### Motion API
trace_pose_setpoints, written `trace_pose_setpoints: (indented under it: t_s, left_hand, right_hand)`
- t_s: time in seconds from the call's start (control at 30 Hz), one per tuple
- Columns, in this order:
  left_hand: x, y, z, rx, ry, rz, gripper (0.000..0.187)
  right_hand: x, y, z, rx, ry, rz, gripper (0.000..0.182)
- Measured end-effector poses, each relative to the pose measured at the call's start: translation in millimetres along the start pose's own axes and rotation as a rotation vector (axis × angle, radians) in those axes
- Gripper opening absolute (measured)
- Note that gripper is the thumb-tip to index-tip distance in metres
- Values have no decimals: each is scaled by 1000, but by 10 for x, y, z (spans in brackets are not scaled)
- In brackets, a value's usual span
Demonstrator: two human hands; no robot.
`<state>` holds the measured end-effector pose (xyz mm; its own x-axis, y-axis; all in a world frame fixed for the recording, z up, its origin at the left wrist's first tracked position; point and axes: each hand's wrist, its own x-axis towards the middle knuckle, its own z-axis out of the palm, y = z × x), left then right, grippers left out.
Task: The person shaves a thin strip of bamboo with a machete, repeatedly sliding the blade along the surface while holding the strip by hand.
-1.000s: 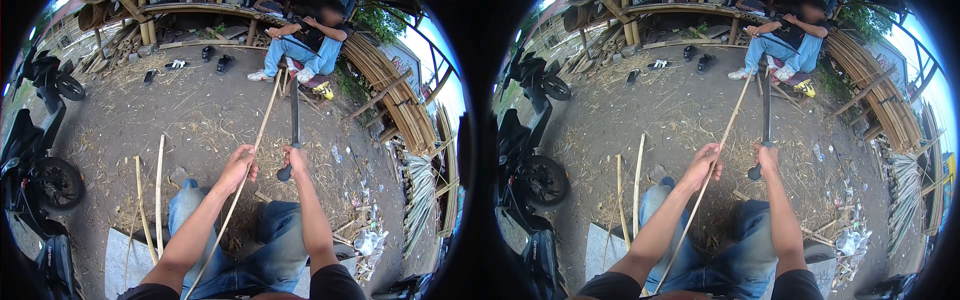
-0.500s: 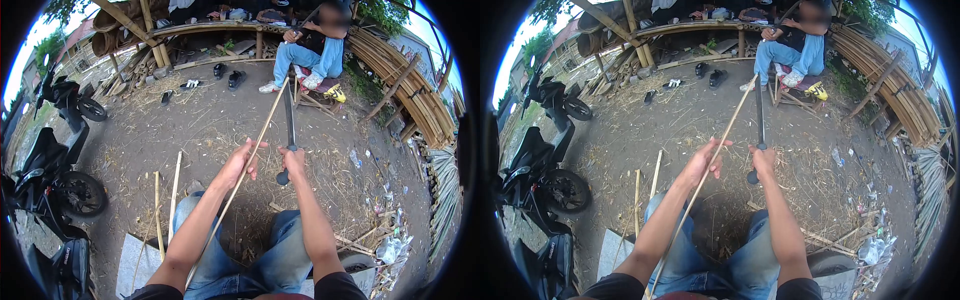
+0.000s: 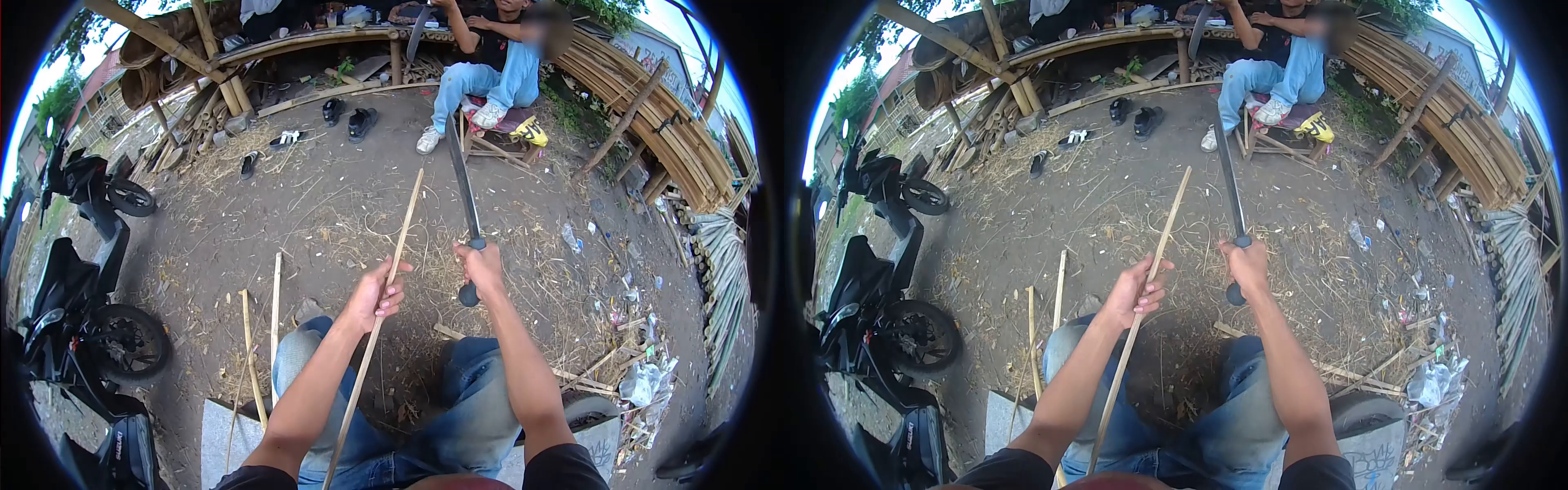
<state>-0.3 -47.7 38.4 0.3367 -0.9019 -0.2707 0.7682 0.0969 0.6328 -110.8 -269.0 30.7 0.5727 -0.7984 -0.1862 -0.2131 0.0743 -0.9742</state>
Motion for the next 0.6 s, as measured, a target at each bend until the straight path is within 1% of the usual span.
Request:
trace_pose_setpoints:
  t_s: [0.07, 0.13, 0.2, 0.27, 0.3, 0.37, 0.4, 0.43, 0.5, 0.53, 0.6]
  left_hand:
    - [25, 20, -16, -46, 4, -23, 18]
    - [116, 6, -32, 169, 122, 94, 20]
    - [184, -9, 29, 212, 152, 130, 22]
    - [190, 28, 106, 262, 190, 166, 24]
    - [162, 74, 176, 272, 209, 133, 27]
    - [124, 109, 147, 274, 238, 101, 30]
    - [124, 104, 96, 248, 138, 92, 32]
    - [122, 101, 50, 224, 38, 82, 35]
    - [141, 75, 43, 216, 35, 80, 38]
    - [141, 73, 48, 276, 35, 74, 37]
    - [140, 72, 49, 396, 29, 56, 35]
  right_hand:
    - [73, 75, -15, -113, 29, -44, 31]
    - [32, 18, 4, -144, 24, -42, 30]
    - [-3, -18, 32, -174, 10, -41, 30]
    - [-15, -14, 79, -273, 6, -166, 30]
    - [-12, -20, 99, -275, -2, -168, 30]
    - [-25, -39, 123, -387, 26, -336, 32]
    - [-61, -114, 113, -484, 19, -406, 33]
    - [-66, -144, 111, -485, 10, -409, 33]
    - [-62, -157, 128, -583, -25, -450, 33]
    - [-47, -151, 146, -577, -28, -450, 33]
    - [-26, -134, 169, -742, -56, -495, 35]
